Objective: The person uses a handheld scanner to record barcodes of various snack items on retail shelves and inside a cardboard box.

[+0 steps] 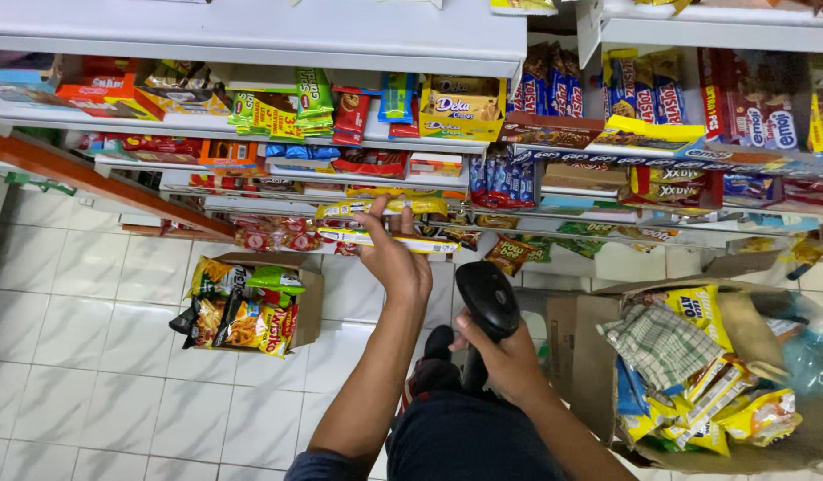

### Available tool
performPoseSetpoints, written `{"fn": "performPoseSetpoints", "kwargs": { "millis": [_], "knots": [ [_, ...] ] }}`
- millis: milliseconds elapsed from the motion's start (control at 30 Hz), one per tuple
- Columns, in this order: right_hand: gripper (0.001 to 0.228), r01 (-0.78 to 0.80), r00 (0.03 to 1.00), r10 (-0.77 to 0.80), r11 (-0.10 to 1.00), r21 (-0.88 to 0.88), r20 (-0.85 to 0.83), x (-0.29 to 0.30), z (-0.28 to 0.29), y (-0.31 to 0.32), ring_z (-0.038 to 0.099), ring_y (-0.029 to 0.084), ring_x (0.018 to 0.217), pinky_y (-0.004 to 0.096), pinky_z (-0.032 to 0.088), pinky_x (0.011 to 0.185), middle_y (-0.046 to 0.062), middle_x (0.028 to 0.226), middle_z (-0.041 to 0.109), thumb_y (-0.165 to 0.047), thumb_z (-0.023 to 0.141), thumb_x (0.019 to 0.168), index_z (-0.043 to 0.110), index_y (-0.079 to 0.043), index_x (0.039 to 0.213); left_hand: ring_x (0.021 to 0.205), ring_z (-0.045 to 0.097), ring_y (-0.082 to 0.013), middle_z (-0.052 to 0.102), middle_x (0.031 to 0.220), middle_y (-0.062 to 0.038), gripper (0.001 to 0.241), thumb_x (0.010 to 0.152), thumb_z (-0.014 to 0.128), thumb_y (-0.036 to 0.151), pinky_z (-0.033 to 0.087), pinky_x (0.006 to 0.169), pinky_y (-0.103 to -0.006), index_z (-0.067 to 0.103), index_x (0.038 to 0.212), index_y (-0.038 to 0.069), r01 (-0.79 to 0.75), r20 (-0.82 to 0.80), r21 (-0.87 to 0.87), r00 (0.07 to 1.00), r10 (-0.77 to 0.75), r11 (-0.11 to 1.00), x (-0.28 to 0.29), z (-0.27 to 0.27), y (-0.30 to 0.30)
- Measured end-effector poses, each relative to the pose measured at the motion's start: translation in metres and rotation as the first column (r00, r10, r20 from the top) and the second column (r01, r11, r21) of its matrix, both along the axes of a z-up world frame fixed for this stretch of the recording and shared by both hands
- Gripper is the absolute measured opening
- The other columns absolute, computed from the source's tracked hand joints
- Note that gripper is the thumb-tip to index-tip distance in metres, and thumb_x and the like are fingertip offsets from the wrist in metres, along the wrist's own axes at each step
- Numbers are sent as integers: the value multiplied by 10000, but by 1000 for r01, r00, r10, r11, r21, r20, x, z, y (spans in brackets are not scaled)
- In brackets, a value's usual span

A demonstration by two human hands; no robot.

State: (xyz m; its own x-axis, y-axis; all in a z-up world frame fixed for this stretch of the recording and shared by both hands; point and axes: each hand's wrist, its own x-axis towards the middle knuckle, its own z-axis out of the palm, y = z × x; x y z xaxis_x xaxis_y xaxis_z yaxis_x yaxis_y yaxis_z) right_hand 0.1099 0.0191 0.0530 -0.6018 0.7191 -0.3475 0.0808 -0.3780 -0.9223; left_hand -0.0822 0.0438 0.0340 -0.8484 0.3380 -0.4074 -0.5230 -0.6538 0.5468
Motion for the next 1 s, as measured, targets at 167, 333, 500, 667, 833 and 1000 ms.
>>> {"fn": "performPoseSetpoints", "kwargs": {
  "millis": [167,333,500,667,833,1000],
  "knots": [
    [180,-84,996,84,996,18,41,-7,7,-4,721,156,740,334,601,711,78,837,705,-140,722,925,683,12,1014,1065,627,-189,593,1226,-138,585,1019,492,477,573,975,-359,589,1197,-72,-16,-71,21,997,18,1000,6,-3,2],
    [205,-170,983,160,979,111,89,-9,20,-3,719,135,729,310,590,685,57,848,723,-158,752,884,687,-11,1012,864,645,-156,654,1052,-119,453,1044,555,444,597,724,-321,615,1064,-4,203,-138,-91,967,-214,975,13,-16,1],
    [299,-386,846,229,886,256,481,18,40,23,622,151,656,322,544,636,68,746,689,-241,864,788,707,-29,929,742,681,-178,696,906,-142,534,1042,416,575,450,456,-262,591,929,83,644,-176,-304,686,-706,702,18,-30,-10],
    [349,-422,858,293,870,255,422,38,57,52,621,133,730,313,540,669,45,795,713,-266,850,762,704,-27,970,936,690,-220,673,1025,-144,623,1075,266,640,514,583,-305,504,846,112,846,-161,-136,494,-854,515,9,-37,-25],
    [396,-593,749,385,753,285,539,39,69,72,647,170,716,336,550,673,68,793,727,-299,866,733,683,-32,960,982,683,-230,679,1071,-113,556,1068,374,543,576,701,-361,608,896,68,849,-140,-204,468,-872,488,3,-26,-28],
    [427,-720,626,455,648,247,633,35,83,77,672,177,752,337,558,732,70,826,734,-349,878,728,695,-61,985,969,689,-200,686,1048,-88,552,1050,462,511,624,777,-392,695,950,21,844,-93,-233,474,-875,482,7,-18,-29]
  ]
}}
